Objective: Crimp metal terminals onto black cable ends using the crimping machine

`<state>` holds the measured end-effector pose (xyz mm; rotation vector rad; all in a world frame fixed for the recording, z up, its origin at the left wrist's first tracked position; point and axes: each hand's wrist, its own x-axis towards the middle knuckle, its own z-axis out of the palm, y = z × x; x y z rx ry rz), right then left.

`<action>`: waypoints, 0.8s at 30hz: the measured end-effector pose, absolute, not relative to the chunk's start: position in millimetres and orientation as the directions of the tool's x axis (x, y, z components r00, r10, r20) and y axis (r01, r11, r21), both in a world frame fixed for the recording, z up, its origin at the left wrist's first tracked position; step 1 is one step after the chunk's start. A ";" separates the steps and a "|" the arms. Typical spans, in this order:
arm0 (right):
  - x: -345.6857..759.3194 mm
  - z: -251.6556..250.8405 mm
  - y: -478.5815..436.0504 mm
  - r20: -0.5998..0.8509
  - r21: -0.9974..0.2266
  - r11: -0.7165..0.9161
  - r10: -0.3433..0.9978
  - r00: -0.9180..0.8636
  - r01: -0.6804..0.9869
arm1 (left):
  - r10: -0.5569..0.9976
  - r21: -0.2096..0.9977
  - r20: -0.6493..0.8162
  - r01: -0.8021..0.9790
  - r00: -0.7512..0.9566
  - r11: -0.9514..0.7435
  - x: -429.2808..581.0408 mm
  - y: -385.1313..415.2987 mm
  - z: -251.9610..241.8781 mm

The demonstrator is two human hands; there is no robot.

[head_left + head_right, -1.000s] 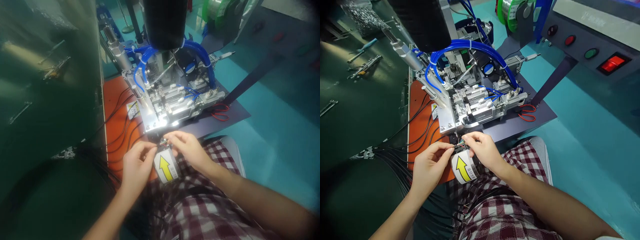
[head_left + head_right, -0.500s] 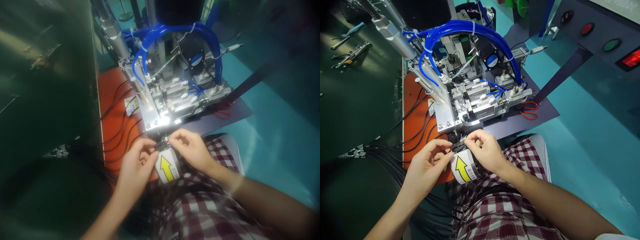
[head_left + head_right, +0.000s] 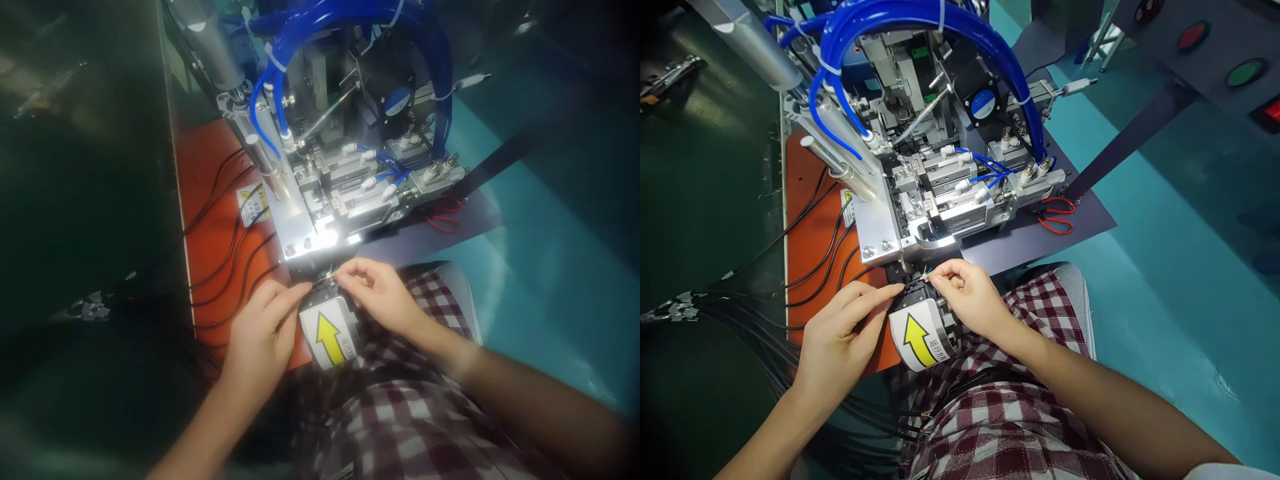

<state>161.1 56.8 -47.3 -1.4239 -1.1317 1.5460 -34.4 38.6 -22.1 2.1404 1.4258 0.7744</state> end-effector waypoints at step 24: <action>162.3 -47.4 61.8 -0.283 -0.957 -0.274 0.953 -0.103 0.099 | 0.922 0.567 0.208 0.728 0.326 -0.385 -35.9 45.6 -21.4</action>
